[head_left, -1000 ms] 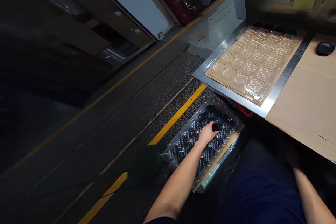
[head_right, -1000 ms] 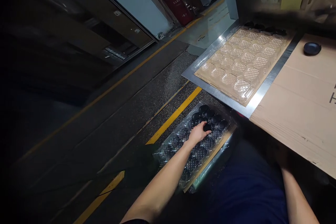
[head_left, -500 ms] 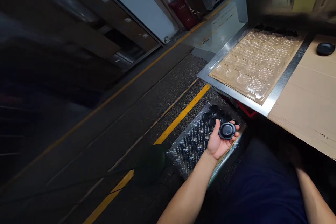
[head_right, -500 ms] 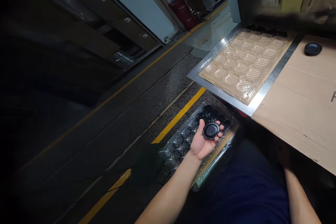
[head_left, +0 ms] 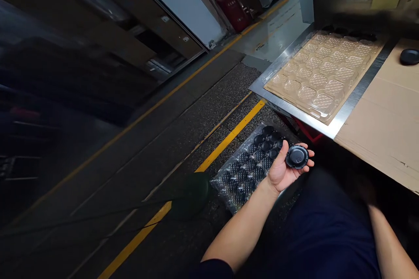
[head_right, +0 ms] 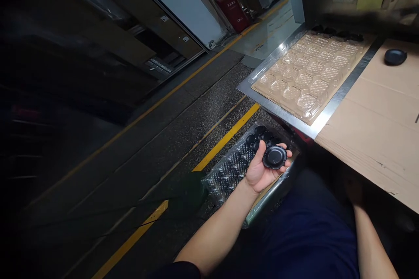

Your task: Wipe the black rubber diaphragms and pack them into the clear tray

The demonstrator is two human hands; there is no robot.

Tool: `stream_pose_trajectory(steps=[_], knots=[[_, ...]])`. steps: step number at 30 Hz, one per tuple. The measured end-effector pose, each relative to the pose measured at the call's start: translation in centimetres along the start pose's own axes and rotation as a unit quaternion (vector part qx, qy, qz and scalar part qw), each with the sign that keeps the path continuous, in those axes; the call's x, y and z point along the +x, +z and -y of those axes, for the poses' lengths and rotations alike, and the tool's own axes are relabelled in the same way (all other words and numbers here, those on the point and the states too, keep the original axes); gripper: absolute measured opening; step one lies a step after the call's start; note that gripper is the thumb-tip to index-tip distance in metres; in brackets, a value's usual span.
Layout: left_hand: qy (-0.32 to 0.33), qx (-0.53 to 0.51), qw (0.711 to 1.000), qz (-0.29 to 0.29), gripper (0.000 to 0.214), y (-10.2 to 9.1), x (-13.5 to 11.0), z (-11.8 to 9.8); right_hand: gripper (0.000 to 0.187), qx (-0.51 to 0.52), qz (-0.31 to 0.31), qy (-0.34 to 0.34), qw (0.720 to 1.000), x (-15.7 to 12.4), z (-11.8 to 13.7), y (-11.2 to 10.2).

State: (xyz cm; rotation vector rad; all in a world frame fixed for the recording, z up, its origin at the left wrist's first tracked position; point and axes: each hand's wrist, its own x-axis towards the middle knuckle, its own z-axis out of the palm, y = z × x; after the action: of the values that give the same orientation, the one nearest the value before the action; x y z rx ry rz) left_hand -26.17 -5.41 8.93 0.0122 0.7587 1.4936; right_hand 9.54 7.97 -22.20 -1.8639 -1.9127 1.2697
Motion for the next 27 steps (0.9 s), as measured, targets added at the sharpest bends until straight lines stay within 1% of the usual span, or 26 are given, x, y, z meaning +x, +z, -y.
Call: stream_pose_trajectory(steps=[6, 9, 11, 12, 13, 14, 15, 16, 17, 18, 19, 20, 21, 22, 23, 25, 27], knots=[[-0.015, -0.037, 0.998, -0.048, 0.054, 0.2, 0.3, -0.1, 0.042, -0.022, 0.0, 0.001, 1.0, 0.3, 0.0, 0.1], [-0.014, -0.035, 0.998, -0.045, 0.054, 0.0, 0.3, 0.0, 0.042, -0.033, 0.008, 0.002, 0.999, 0.4, 0.3, -0.1], [0.001, -0.009, 0.999, -0.038, 0.055, -1.2, 0.7, 0.4, 0.041, -0.038, 0.012, -0.002, 0.999, 0.3, 0.6, -0.2], [0.022, 0.019, 0.999, -0.04, 0.056, -2.4, 1.0, 0.7, 0.041, -0.039, 0.014, -0.004, 0.999, 0.3, 0.7, -0.2], [0.053, 0.061, 0.995, -0.053, 0.056, -3.9, 1.4, 1.1, 0.04, -0.04, 0.015, -0.006, 0.999, 0.2, 0.9, -0.2], [0.09, 0.119, 0.986, -0.079, 0.056, -5.7, 1.8, 1.5, 0.04, -0.04, 0.016, -0.007, 0.999, 0.1, 1.0, -0.2], [0.13, 0.193, 0.965, -0.118, 0.054, -7.9, 2.3, 2.0, 0.039, -0.039, 0.016, -0.008, 0.999, 0.0, 1.2, -0.2], [0.165, 0.281, 0.929, -0.175, 0.052, -10.2, 2.8, 2.5, 0.039, -0.039, 0.016, -0.009, 0.999, -0.2, 1.3, -0.2], [0.181, 0.38, 0.876, -0.237, 0.052, -12.5, 3.2, 3.0, 0.04, -0.039, 0.016, -0.009, 0.999, -0.4, 1.5, -0.2], [0.177, 0.477, 0.816, -0.276, 0.05, -14.8, 3.5, 3.5, 0.04, -0.039, 0.016, -0.008, 0.999, -0.5, 1.7, -0.3], [0.167, 0.557, 0.756, -0.301, 0.048, -16.8, 3.8, 3.8, 0.04, -0.039, 0.017, -0.005, 0.999, -0.7, 2.0, -0.4], [0.158, 0.611, 0.71, -0.312, 0.047, -18.6, 3.9, 4.1, 0.04, -0.04, 0.019, -0.003, 0.999, -0.8, 2.3, -0.5], [0.152, 0.644, 0.682, -0.313, 0.046, -20.1, 4.0, 4.4, 0.04, -0.042, 0.023, -0.002, 0.999, -0.9, 2.7, -0.6], [0.15, 0.669, 0.659, -0.309, 0.046, -21.2, 4.0, 4.6, 0.039, -0.044, 0.027, 0.0, 0.999, -1.0, 3.2, -0.7], [0.152, 0.687, 0.643, -0.302, 0.046, -21.9, 4.0, 4.7, 0.039, -0.047, 0.031, 0.001, 0.998, -1.0, 3.9, -0.8], [0.166, 0.723, 0.606, -0.287, 0.048, -22.7, 4.0, 4.8, 0.039, -0.054, 0.038, 0.001, 0.998, -1.3, 5.5, -0.9], [0.19, 0.75, 0.569, -0.28, 0.052, -22.7, 3.8, 5.1, 0.036, -0.059, 0.044, -0.002, 0.997, -2.5, 7.5, -1.1]])
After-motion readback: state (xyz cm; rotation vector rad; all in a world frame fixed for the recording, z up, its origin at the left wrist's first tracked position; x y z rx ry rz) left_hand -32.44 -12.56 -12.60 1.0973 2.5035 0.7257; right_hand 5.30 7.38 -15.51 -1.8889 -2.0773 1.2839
